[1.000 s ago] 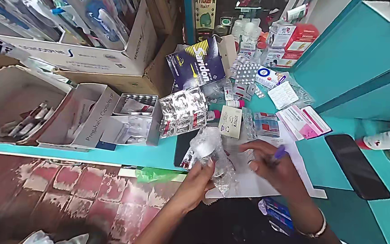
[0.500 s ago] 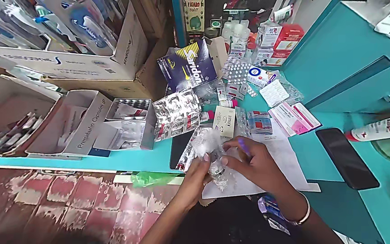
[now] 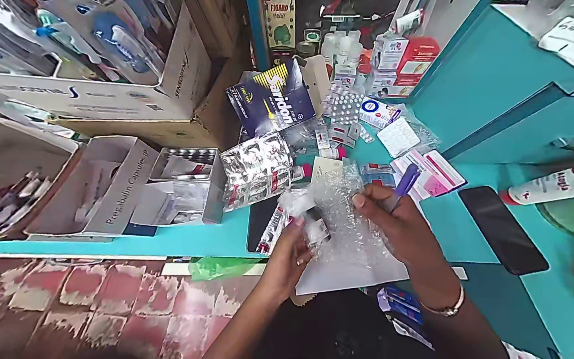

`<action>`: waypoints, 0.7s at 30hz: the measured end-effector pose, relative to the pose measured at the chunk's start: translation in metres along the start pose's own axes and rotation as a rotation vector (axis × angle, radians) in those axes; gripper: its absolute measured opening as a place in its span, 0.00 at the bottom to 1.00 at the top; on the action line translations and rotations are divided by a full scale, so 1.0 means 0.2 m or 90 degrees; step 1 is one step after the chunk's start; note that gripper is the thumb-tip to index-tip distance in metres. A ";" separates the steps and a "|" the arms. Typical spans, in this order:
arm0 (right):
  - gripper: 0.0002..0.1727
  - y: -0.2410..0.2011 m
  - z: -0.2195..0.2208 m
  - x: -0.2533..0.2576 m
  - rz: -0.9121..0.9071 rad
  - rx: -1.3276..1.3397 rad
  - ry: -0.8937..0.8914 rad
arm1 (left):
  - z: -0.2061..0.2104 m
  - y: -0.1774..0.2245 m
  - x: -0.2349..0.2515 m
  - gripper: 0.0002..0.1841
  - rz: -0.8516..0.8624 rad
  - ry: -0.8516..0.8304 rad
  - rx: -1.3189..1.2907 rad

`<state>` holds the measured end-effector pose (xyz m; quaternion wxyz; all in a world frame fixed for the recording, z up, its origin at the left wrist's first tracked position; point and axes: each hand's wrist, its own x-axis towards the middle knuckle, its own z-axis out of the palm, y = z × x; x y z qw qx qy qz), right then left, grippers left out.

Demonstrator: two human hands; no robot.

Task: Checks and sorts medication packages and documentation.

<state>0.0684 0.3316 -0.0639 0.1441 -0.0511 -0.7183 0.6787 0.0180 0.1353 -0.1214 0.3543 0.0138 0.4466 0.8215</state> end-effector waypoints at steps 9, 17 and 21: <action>0.08 -0.20 -0.10 0.13 -0.148 -0.180 0.000 | 0.10 0.05 0.10 0.12 -0.084 0.026 -0.071; 0.10 -0.46 -0.20 0.18 -0.245 -0.253 0.072 | 0.08 0.02 0.19 0.12 -0.141 0.038 -0.116; 0.06 -0.51 -0.36 0.21 -0.259 -0.309 0.242 | 0.02 -0.01 0.19 0.21 -0.120 -0.059 -0.162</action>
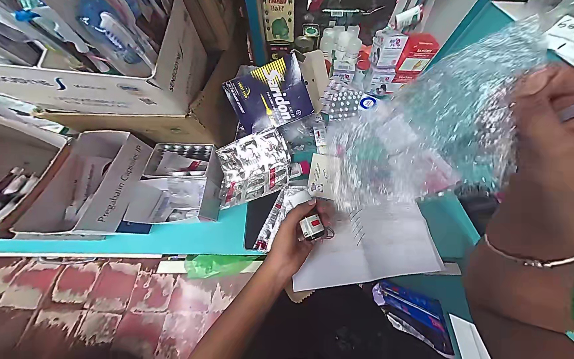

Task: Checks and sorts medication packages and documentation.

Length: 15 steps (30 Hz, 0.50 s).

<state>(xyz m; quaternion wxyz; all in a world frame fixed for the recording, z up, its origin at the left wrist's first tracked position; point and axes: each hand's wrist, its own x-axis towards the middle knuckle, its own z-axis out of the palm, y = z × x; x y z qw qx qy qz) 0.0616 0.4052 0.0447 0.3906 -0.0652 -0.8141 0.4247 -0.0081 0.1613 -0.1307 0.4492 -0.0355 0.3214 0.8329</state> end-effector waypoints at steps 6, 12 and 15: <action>0.24 0.43 0.00 0.15 -0.010 -0.300 0.063 | -0.02 -0.01 -0.02 0.18 0.038 -0.140 0.005; 0.29 0.32 0.12 -0.08 0.109 -0.374 -0.130 | 0.03 -0.02 -0.13 0.13 0.121 -0.088 0.335; 0.22 0.17 0.18 -0.38 0.140 -0.113 -0.337 | 0.03 -0.08 -0.13 0.20 0.267 -0.114 0.611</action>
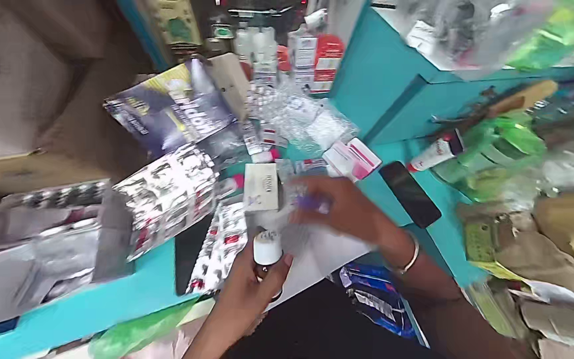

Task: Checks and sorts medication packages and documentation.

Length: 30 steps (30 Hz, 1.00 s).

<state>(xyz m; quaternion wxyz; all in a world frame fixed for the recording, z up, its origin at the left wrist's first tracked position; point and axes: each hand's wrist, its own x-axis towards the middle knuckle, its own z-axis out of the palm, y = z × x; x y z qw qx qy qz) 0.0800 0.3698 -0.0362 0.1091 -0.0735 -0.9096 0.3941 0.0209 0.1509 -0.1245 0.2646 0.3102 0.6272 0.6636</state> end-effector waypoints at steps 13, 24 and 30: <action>0.23 0.22 -0.22 -0.36 0.077 -0.118 0.353 | 0.14 0.05 0.12 0.39 0.207 -0.028 0.399; 0.35 0.84 -0.48 -0.18 0.458 -0.360 0.416 | -0.16 0.11 -0.24 0.26 0.080 -0.174 0.563; 0.38 0.70 -0.55 -0.13 0.487 -0.406 0.334 | -0.09 0.12 -0.34 0.26 0.123 -0.192 0.574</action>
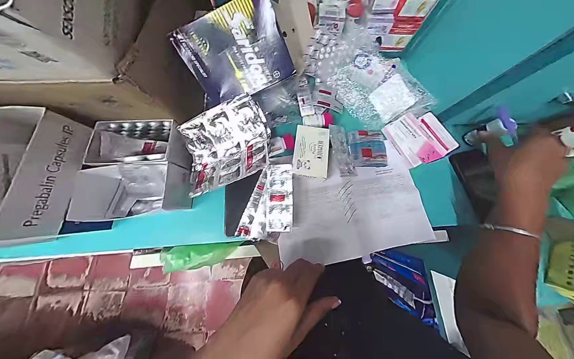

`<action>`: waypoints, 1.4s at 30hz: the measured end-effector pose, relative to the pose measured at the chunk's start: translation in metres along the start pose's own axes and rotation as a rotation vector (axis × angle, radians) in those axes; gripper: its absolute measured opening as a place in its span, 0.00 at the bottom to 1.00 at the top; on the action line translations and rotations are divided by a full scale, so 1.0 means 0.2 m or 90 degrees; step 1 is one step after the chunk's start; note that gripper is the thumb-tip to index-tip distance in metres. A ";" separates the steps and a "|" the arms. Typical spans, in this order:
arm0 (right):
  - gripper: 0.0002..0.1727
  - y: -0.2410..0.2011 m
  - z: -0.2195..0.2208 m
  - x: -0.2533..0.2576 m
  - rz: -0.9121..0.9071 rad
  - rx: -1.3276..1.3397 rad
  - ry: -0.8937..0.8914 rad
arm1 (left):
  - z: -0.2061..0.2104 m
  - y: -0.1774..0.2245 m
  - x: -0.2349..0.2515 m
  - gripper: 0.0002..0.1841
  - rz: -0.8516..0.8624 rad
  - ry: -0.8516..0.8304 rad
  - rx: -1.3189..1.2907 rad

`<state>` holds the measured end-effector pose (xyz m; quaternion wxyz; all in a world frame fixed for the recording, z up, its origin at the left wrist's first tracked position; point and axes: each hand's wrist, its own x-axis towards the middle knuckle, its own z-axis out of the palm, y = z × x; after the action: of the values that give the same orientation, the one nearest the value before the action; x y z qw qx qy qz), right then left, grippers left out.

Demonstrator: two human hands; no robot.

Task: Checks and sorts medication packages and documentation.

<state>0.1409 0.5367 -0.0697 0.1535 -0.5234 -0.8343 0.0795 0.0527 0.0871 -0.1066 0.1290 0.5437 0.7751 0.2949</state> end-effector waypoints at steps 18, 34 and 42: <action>0.14 -0.16 0.21 -0.96 -0.162 0.755 -0.294 | 0.21 0.01 0.20 0.33 0.106 -0.171 0.113; 0.08 -0.18 0.40 -1.03 -0.358 0.623 -0.231 | 0.30 0.05 0.24 0.23 0.094 -0.097 0.273; 0.07 -0.21 0.42 -1.04 -0.354 0.586 -0.206 | 0.30 0.05 0.24 0.23 0.083 -0.084 0.264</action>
<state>0.1602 0.3344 -0.1711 0.2517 -0.1435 -0.8330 0.4713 0.0732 0.1530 -0.1424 0.0453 0.6258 0.7721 0.1006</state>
